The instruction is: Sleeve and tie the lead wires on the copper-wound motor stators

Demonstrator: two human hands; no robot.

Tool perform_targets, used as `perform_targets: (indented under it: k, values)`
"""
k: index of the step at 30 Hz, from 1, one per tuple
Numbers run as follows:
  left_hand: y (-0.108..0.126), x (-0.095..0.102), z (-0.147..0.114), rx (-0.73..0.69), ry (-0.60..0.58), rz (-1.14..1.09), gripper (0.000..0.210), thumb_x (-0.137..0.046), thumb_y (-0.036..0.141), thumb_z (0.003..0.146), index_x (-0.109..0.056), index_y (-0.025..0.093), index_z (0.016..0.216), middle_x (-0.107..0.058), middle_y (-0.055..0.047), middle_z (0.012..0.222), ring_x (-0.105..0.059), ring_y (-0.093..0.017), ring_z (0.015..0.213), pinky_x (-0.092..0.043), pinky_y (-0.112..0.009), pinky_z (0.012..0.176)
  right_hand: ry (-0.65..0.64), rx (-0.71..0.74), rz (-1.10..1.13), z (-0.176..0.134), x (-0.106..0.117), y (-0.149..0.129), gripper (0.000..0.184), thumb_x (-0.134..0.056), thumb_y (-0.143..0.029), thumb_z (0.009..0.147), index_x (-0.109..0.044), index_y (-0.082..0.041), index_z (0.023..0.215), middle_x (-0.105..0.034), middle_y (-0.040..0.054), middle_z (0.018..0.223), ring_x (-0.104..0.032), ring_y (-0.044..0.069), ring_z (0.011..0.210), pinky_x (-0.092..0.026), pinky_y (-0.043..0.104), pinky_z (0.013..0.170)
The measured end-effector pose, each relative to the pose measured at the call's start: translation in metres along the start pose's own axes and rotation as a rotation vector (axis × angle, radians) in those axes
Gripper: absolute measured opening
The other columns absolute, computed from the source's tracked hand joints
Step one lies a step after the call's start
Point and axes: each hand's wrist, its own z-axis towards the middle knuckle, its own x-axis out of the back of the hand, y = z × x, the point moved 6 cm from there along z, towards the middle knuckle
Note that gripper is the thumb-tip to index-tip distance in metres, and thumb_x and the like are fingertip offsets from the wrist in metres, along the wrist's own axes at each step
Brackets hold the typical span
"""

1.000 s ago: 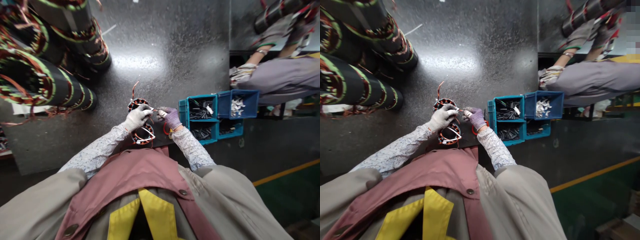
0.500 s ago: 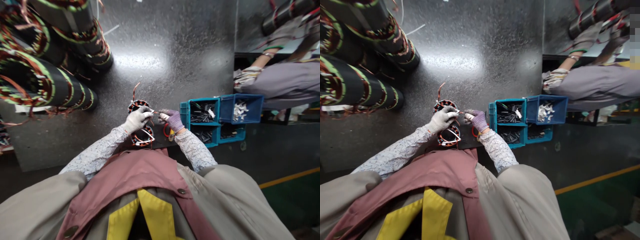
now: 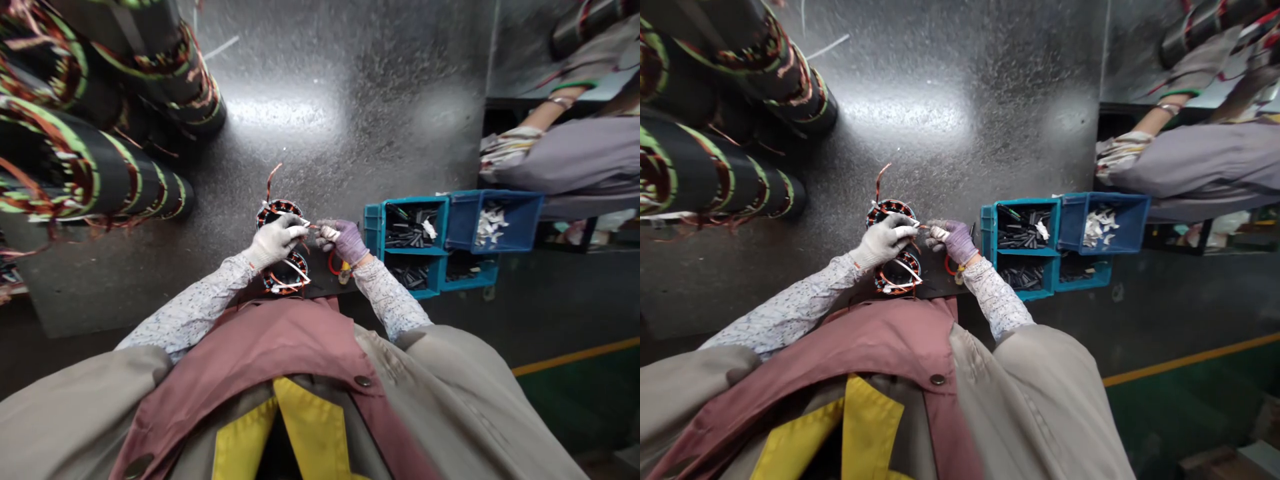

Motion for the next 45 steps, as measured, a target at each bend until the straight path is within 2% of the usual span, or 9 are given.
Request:
perform_targets:
  k: [4, 9, 14, 20, 27, 33, 39, 42, 45]
  values:
    - [0.001, 0.000, 0.000, -0.003, -0.009, -0.015, 0.028, -0.059, 0.023, 0.089, -0.072, 0.027, 0.113, -0.065, -0.006, 0.127, -0.066, -0.020, 0.110, -0.056, -0.028, 0.083, -0.053, -0.024, 0.070, -0.001, -0.001, 0.010, 0.056, -0.091, -0.046, 0.051, -0.070, -0.017, 0.094, -0.068, 0.0007, 0.074, -0.061, 0.010, 0.058, -0.047, 0.019, 0.045]
    - [0.000, -0.001, 0.000, 0.007, -0.019, -0.022, 0.028, -0.058, 0.024, 0.089, -0.072, 0.027, 0.113, -0.065, -0.006, 0.127, -0.066, -0.020, 0.109, -0.056, -0.028, 0.081, -0.093, -0.020, 0.061, -0.006, 0.003, 0.007, 0.057, -0.091, -0.043, 0.054, -0.066, -0.016, 0.097, -0.069, 0.0027, 0.077, -0.062, 0.011, 0.062, -0.048, 0.021, 0.049]
    - [0.000, -0.001, 0.000, 0.001, -0.018, -0.023, 0.028, -0.058, 0.023, 0.089, -0.072, 0.027, 0.113, -0.065, -0.006, 0.127, -0.065, -0.020, 0.109, -0.056, -0.029, 0.082, -0.037, -0.016, 0.024, -0.008, 0.004, 0.003, 0.053, -0.090, -0.044, 0.054, -0.063, -0.015, 0.091, -0.066, 0.0018, 0.073, -0.059, 0.009, 0.056, -0.040, 0.018, 0.043]
    - [0.001, -0.001, 0.000, -0.003, -0.014, -0.028, 0.030, -0.057, 0.020, 0.089, -0.072, 0.028, 0.113, -0.065, -0.006, 0.126, -0.066, -0.020, 0.108, -0.056, -0.028, 0.079, 0.001, -0.001, 0.003, -0.015, -0.001, 0.005, 0.053, -0.087, -0.046, 0.056, -0.064, -0.016, 0.093, -0.067, 0.0013, 0.074, -0.059, 0.009, 0.053, -0.041, 0.018, 0.041]
    - [0.001, -0.001, 0.000, -0.001, -0.017, -0.002, 0.030, -0.059, 0.021, 0.088, -0.072, 0.028, 0.114, -0.066, -0.005, 0.124, -0.066, -0.018, 0.106, -0.056, -0.026, 0.077, 0.007, 0.125, -0.321, -0.013, 0.003, -0.023, 0.032, -0.080, -0.035, 0.068, -0.070, -0.017, 0.093, -0.071, 0.0050, 0.080, -0.066, 0.017, 0.060, -0.054, 0.029, 0.051]
    - [0.002, 0.000, 0.000, -0.008, -0.006, 0.008, 0.028, -0.059, 0.022, 0.089, -0.073, 0.028, 0.112, -0.067, -0.005, 0.122, -0.067, -0.019, 0.106, -0.056, -0.027, 0.079, 0.014, 0.035, -0.140, -0.020, 0.002, -0.013, 0.047, -0.086, -0.043, 0.062, -0.066, -0.017, 0.095, -0.071, 0.0042, 0.078, -0.066, 0.015, 0.059, -0.051, 0.024, 0.047]
    - [0.002, 0.001, 0.000, -0.025, 0.013, -0.008, 0.027, -0.057, 0.024, 0.090, -0.073, 0.027, 0.112, -0.067, -0.006, 0.120, -0.067, -0.019, 0.104, -0.056, -0.028, 0.078, 0.023, -0.059, 0.036, -0.016, -0.003, 0.005, 0.042, -0.083, -0.043, 0.067, -0.064, -0.016, 0.092, -0.066, 0.0014, 0.072, -0.059, 0.009, 0.054, -0.041, 0.017, 0.040]
    - [0.002, 0.001, 0.000, -0.022, 0.007, -0.010, 0.027, -0.056, 0.024, 0.090, -0.073, 0.026, 0.111, -0.067, -0.007, 0.120, -0.067, -0.019, 0.104, -0.056, -0.028, 0.080, 0.042, -0.028, 0.000, -0.013, -0.004, 0.003, 0.037, -0.082, -0.042, 0.068, -0.065, -0.017, 0.090, -0.066, 0.0008, 0.071, -0.059, 0.009, 0.053, -0.042, 0.018, 0.040]
    - [0.001, 0.001, 0.000, -0.008, -0.011, -0.014, 0.027, -0.057, 0.023, 0.089, -0.073, 0.028, 0.111, -0.067, -0.005, 0.120, -0.066, -0.018, 0.105, -0.055, -0.028, 0.082, 0.114, 0.067, -0.164, -0.013, -0.002, -0.006, 0.030, -0.081, -0.035, 0.070, -0.067, -0.019, 0.090, -0.068, 0.0011, 0.073, -0.061, 0.011, 0.052, -0.047, 0.021, 0.043]
